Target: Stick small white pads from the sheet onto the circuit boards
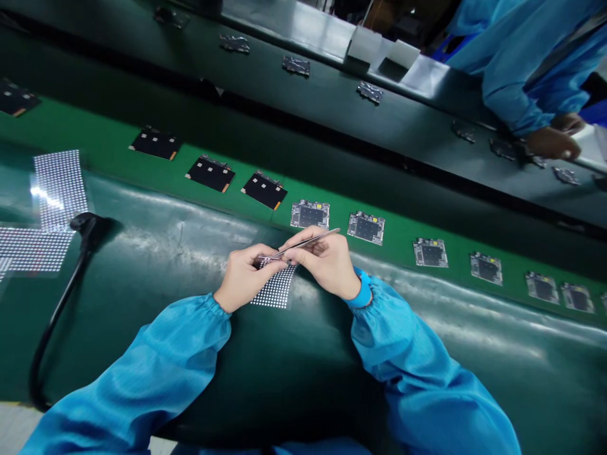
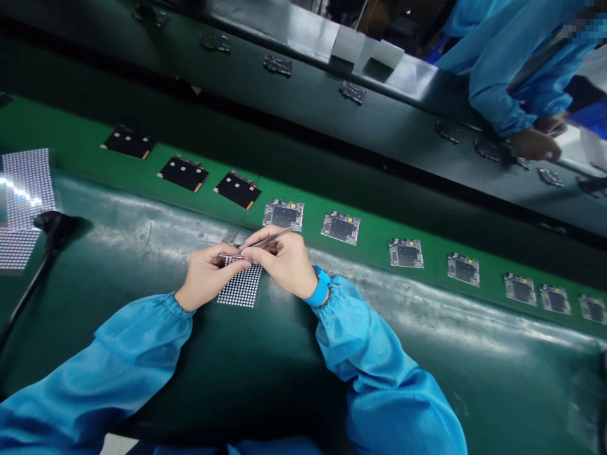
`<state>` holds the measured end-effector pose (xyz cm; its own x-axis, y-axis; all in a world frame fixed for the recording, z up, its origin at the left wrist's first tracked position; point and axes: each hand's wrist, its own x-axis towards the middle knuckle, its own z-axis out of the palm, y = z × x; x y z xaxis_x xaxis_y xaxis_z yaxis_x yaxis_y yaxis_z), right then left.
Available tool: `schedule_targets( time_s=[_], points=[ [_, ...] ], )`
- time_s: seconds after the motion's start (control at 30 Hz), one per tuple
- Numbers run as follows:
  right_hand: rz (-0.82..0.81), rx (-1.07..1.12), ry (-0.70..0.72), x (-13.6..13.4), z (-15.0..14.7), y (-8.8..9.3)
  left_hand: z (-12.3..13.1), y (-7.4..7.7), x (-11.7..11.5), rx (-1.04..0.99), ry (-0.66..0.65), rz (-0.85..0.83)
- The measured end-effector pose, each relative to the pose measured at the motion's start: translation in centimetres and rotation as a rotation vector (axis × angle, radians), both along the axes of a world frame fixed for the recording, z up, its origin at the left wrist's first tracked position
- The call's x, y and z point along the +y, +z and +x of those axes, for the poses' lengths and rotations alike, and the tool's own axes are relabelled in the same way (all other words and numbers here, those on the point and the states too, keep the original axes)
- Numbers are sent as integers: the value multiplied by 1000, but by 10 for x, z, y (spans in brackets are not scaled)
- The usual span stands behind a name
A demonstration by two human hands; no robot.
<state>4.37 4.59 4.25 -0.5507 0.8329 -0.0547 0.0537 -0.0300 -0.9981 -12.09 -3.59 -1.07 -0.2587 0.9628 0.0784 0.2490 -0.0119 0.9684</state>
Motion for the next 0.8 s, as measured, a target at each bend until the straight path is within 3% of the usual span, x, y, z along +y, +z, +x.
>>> schedule_targets(
  time_s=[0.13, 0.23, 0.37, 0.5, 0.8],
  points=[
    [-5, 35, -19, 3, 1, 4, -1, 0, -1, -6, -13, -31],
    [17, 32, -98, 23, 7, 0, -2, -1, -2, 14, -24, -67],
    [53, -9, -309, 68, 19, -24, -2, -1, -3, 43, -17, -76],
    [33, -53, -370, 98, 28, -49, -3, -2, -4, 60, -8, -81],
    [-4, -97, -398, 103, 35, -58, -4, -4, -6, 77, -9, -89]
  ],
)
